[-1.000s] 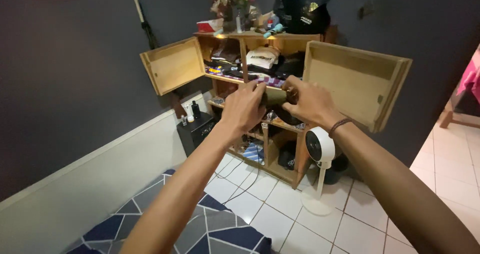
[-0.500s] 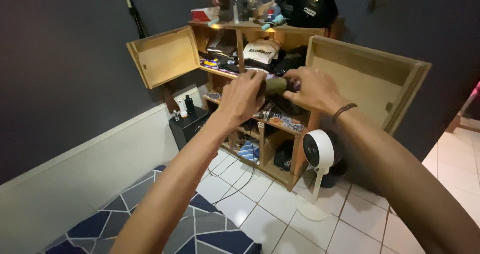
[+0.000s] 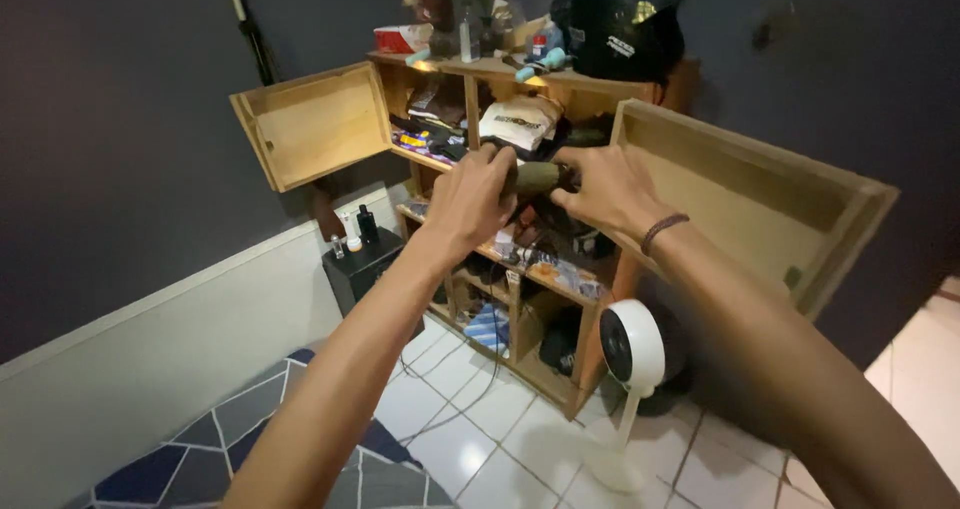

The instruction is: Wiping down a small black speaker with a cloth after gathering cleaning supplies.

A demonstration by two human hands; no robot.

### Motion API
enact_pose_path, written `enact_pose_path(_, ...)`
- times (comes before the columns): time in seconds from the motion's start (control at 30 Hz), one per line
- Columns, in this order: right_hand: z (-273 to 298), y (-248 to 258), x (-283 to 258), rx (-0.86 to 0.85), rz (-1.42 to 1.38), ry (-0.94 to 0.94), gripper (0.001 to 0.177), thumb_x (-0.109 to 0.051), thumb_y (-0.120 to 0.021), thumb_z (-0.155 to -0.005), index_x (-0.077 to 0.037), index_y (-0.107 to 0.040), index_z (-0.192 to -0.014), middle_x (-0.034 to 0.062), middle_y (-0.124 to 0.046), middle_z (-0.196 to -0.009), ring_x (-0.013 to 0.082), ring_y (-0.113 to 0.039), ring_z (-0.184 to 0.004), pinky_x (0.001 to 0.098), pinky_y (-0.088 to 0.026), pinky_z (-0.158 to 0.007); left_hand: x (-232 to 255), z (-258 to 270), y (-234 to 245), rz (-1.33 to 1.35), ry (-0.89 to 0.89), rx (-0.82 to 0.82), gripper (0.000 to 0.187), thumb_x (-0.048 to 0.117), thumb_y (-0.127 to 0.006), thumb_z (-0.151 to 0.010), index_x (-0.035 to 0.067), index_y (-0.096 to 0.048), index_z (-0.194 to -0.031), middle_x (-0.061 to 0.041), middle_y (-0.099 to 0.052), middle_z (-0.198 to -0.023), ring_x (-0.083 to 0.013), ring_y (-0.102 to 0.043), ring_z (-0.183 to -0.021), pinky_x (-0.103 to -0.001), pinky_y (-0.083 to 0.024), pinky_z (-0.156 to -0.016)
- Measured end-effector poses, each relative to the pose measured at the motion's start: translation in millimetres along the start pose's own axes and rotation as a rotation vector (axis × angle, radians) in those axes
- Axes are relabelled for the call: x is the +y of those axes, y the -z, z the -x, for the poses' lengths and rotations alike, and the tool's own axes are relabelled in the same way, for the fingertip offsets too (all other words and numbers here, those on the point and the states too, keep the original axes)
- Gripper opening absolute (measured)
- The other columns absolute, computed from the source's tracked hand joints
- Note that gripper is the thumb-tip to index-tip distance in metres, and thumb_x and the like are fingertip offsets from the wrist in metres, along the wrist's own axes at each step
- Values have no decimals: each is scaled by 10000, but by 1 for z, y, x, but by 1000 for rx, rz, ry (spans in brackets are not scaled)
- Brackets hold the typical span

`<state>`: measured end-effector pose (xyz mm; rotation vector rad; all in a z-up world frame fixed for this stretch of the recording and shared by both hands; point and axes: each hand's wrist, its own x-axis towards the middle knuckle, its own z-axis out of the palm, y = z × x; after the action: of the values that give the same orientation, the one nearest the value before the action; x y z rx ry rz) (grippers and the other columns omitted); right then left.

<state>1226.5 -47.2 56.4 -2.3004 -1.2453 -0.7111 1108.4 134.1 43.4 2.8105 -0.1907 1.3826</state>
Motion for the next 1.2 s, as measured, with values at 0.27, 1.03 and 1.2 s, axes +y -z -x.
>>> enact_pose_path(0.27,-48,-26,22,33,-41,-8,463,-322,-791,-786,-143,-745,-1210,195,-763,-991,366,-731,-932,475,-578,-837,-42,-34,-38,11,-31,28,405,132,-780,-774,60,-569,-1113,-178,-623,-1043,-429,-637,-989,-548,-532,-770)
enact_pose_path(1.03,-209,-109,82,52,-91,15,481,-274,-807,-774,-159,-706,-1230,154,-747,-1090,388,-702,-1012,505,-552,-892,-175,-119,-143,-88,62,83,337,131,-753,-833,85,-556,-1102,-153,-618,-1096,-406,-637,-1049,-531,-543,-821)
enact_pose_path(1.2,-251,-134,97,61,-130,78,484,-272,-812,-761,-157,-709,-1219,165,-747,-1046,395,-704,-992,509,-551,-883,-199,-139,-154,-82,108,106,398,119,-757,-767,61,-552,-1104,-180,-603,-1053,-438,-623,-1009,-550,-531,-768)
